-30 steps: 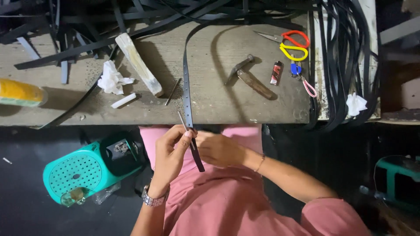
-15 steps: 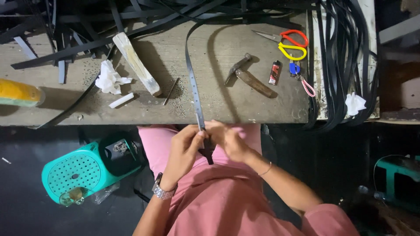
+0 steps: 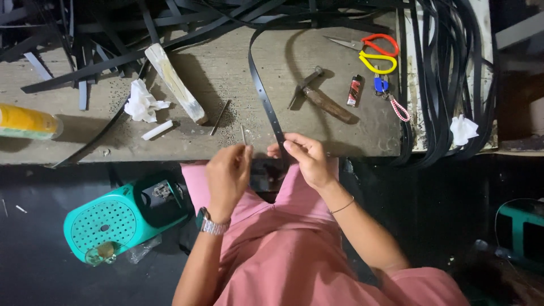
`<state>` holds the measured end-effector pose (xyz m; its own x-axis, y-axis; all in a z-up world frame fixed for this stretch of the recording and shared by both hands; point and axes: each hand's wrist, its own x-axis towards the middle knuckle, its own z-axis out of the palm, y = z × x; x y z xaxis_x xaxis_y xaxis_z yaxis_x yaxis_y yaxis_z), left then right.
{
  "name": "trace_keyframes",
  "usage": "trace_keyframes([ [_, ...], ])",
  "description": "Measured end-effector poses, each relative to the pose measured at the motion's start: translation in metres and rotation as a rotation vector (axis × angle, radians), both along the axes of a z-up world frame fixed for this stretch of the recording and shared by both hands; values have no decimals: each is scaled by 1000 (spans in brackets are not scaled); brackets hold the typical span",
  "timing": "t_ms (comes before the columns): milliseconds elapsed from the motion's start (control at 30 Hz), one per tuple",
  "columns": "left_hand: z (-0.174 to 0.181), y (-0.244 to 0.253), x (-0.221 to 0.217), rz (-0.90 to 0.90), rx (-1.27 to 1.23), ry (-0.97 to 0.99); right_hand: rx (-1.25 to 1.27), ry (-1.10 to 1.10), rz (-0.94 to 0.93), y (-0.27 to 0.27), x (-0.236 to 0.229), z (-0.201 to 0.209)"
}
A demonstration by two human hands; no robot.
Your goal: Using a hammer and a punch tool to create a series of holes in a long leather strap on a workbench.
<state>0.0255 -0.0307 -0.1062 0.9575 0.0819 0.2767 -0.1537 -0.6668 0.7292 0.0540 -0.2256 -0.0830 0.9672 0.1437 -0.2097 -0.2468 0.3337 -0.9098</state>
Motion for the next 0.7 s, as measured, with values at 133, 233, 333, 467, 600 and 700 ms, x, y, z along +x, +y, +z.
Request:
trace_keyframes([
  [133,1,10,23,62,344,-57,26,-15,17,-2,-4,2],
  [233,-8,12,34,136,549,-113,41,-24,13,-3,-6,7],
  [333,0,9,36,180,678,-189,42,-24,16,-5,-8,6],
  [467,25,-9,37,30,482,-347,-65,-61,-1,-8,-10,8],
  [600,40,-36,57,-488,172,-497,-183,-124,44,-21,-11,-7],
  [700,24,-42,97,-710,256,-469,-326,-137,-43,-46,-9,-37],
])
